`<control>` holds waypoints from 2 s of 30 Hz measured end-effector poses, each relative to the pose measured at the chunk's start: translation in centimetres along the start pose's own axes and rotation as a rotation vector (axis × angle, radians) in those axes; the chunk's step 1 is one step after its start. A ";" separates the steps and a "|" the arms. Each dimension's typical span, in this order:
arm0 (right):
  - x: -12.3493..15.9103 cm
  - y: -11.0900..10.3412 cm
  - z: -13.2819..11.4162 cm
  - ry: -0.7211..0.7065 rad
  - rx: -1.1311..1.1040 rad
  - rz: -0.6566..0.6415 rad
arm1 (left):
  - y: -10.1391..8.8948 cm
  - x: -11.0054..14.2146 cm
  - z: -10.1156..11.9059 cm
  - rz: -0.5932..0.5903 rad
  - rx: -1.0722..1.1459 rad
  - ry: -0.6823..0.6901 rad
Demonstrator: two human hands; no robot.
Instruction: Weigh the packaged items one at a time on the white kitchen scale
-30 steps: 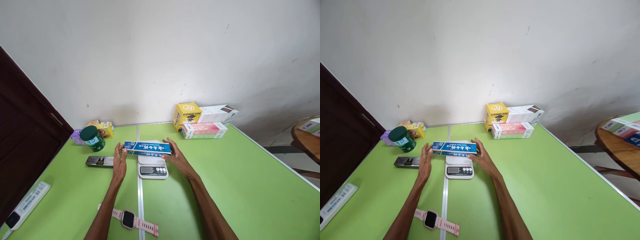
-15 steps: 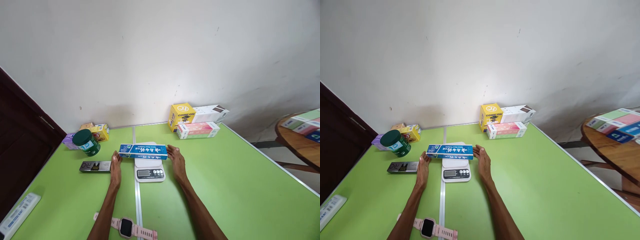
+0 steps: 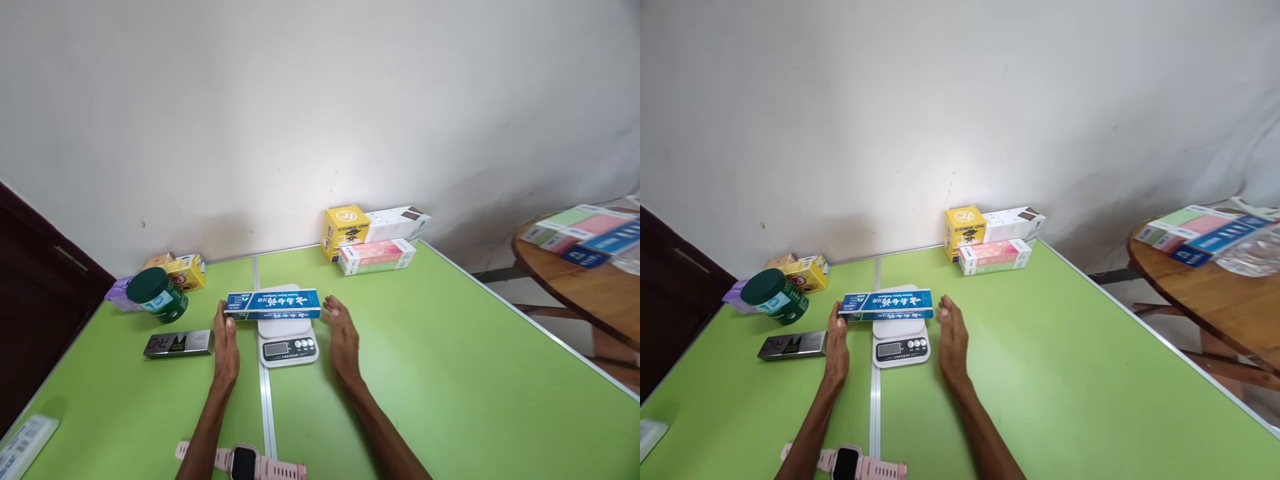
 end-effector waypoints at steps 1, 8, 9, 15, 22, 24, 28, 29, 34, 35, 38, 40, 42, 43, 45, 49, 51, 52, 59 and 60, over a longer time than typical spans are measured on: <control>0.7 0.3 -0.3 -0.024 0.023 -0.015 | 0.1 0.0 0.4 -0.005 -0.019 0.008; 2.2 2.0 -2.9 -0.116 0.089 -0.096 | 1.0 0.5 2.9 -0.053 -0.084 -0.022; 1.9 1.6 -3.3 -0.124 0.088 -0.079 | 1.4 0.7 3.6 -0.061 -0.098 -0.009; -3.7 -5.0 -5.6 -0.159 0.172 0.163 | 9.6 1.6 7.8 -0.309 0.005 0.033; -15.3 -13.1 -8.1 -0.240 0.293 0.332 | 24.3 -0.7 9.4 -0.580 0.056 0.127; -18.0 -14.3 -8.4 -0.230 0.307 0.338 | 27.4 -1.7 9.7 -0.585 0.040 0.159; -21.2 -15.2 -7.7 -0.149 0.318 0.318 | 30.9 -2.9 9.6 -0.579 0.027 0.158; -21.6 -15.3 -7.3 -0.123 0.320 0.310 | 31.3 -3.0 9.5 -0.586 0.015 0.165; -22.1 -15.2 -5.6 -0.054 0.295 0.269 | 31.9 -3.1 9.3 -0.622 0.010 0.220; -21.9 -15.3 -5.5 -0.049 0.288 0.265 | 31.7 -3.1 9.5 -0.622 0.015 0.227; -20.3 -15.7 -5.1 -0.007 0.293 0.311 | 30.2 -2.2 10.3 -0.632 -0.001 0.258; -18.2 -16.0 -4.9 0.010 0.318 0.375 | 27.9 -0.9 10.8 -0.649 -0.027 0.272; -15.2 -15.5 -4.8 -0.032 0.357 0.414 | 24.7 1.0 10.9 -0.663 -0.035 0.254; -13.6 -15.0 -5.0 -0.080 0.380 0.407 | 22.8 2.1 10.8 -0.662 -0.029 0.238; -10.0 -13.5 -5.3 -0.167 0.411 0.358 | 18.8 4.0 10.8 -0.629 -0.003 0.221; -2.8 -8.7 -6.6 -0.266 0.470 0.169 | 9.1 5.4 11.1 -0.326 0.020 0.222; 0.7 -5.2 -7.4 -0.312 0.460 0.017 | 3.4 5.2 11.0 -0.086 -0.040 0.210; 2.5 -3.1 -7.6 -0.338 0.443 -0.076 | 0.4 5.1 10.8 0.035 -0.088 0.209; 13.0 12.9 -5.2 -0.488 0.370 -0.811 | -15.7 2.7 4.9 0.521 -0.311 0.105; 13.6 14.8 -4.3 -0.476 0.388 -0.849 | -17.0 2.0 3.3 0.528 -0.302 0.044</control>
Point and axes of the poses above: each hand's wrist, its own x-axis away from the middle knuckle, its own y-axis out of the palm, z = x × y, the point moved 7 cm from there along -x, towards the middle knuckle, and after that the axes turned 3 degrees about x, right-handed, at the moved point
